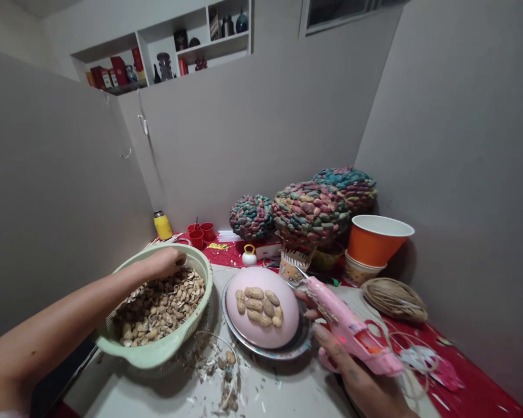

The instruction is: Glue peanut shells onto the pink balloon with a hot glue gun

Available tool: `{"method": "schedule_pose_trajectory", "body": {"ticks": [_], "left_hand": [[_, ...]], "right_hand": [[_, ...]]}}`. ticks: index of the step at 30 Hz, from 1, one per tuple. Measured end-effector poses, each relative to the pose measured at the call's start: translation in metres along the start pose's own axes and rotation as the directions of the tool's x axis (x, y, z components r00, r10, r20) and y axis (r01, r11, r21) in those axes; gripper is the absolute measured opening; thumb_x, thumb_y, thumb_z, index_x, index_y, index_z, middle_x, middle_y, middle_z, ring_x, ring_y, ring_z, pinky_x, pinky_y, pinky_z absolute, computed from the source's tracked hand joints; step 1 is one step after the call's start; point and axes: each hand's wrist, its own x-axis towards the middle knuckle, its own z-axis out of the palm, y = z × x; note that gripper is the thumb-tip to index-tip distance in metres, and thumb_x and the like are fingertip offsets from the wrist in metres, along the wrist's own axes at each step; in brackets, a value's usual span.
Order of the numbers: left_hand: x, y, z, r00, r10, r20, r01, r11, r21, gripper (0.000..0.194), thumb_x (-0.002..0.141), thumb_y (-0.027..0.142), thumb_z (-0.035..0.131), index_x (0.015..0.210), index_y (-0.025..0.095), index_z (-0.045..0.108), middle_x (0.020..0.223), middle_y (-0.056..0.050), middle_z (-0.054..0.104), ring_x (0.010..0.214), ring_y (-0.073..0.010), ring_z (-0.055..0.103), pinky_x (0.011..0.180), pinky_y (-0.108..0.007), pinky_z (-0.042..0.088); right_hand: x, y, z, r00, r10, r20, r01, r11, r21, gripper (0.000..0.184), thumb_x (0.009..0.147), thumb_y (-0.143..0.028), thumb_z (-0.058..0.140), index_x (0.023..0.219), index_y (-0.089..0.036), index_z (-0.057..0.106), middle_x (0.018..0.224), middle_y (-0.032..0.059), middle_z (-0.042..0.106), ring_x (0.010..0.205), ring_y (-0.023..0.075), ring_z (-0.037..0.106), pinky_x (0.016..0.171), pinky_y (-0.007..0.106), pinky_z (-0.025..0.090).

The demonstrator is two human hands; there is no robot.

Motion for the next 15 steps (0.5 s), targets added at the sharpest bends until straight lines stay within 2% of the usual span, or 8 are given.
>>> {"method": "schedule_pose_trajectory", "body": {"ticks": [3, 7, 12, 15], "left_hand": [[-0.007, -0.005, -0.009, 0.999, -0.036, -0.019, 0.036, 0.999, -0.018, 0.018, 0.091, 0.025, 0.061, 0.105, 0.017, 0.069, 0.096, -0.006, 0.074, 0.083, -0.0185, 0.068, 0.077, -0.033, 0.054], [-0.016, -0.014, -0.019, 0.997, -0.071, -0.04, 0.069, 0.997, -0.039, 0.031, 0.084, 0.011, 0.053, 0.104, 0.018, 0.076, 0.099, -0.008, 0.078, 0.085, -0.021, 0.07, 0.078, -0.029, 0.051], [-0.028, -0.013, -0.015, 0.999, -0.027, 0.027, 0.028, 0.998, -0.055, 0.026, 0.075, 0.016, 0.063, 0.094, 0.023, 0.079, 0.086, -0.002, 0.079, 0.076, -0.0199, 0.07, 0.071, -0.026, 0.05], [-0.03, -0.01, -0.008, 0.999, -0.004, 0.043, 0.006, 0.999, -0.047, 0.025, 0.072, 0.018, 0.065, 0.091, 0.026, 0.08, 0.079, -0.002, 0.078, 0.072, -0.0202, 0.068, 0.069, -0.027, 0.05]], "right_hand": [[0.001, -0.003, -0.002, 1.0, 0.016, 0.012, -0.016, 1.0, 0.002, 0.044, 0.077, -0.056, 0.076, 0.106, -0.023, 0.075, 0.086, 0.0098, 0.077, 0.089, 0.0314, 0.074, 0.073, 0.036, 0.065], [0.001, -0.006, -0.006, 0.998, 0.056, 0.035, -0.056, 0.998, -0.007, 0.038, 0.078, -0.053, 0.075, 0.101, -0.023, 0.076, 0.087, 0.0104, 0.077, 0.088, 0.0312, 0.074, 0.065, 0.032, 0.064], [-0.001, -0.001, -0.004, 0.997, 0.073, 0.003, -0.073, 0.997, -0.006, 0.046, 0.08, -0.057, 0.073, 0.11, -0.022, 0.074, 0.095, 0.01, 0.076, 0.092, 0.0308, 0.072, 0.069, 0.033, 0.064], [-0.002, 0.006, -0.002, 0.997, 0.076, 0.0, -0.076, 0.997, -0.011, 0.051, 0.079, -0.058, 0.073, 0.115, -0.021, 0.072, 0.1, 0.0104, 0.076, 0.084, 0.0285, 0.073, 0.061, 0.031, 0.062]]}}
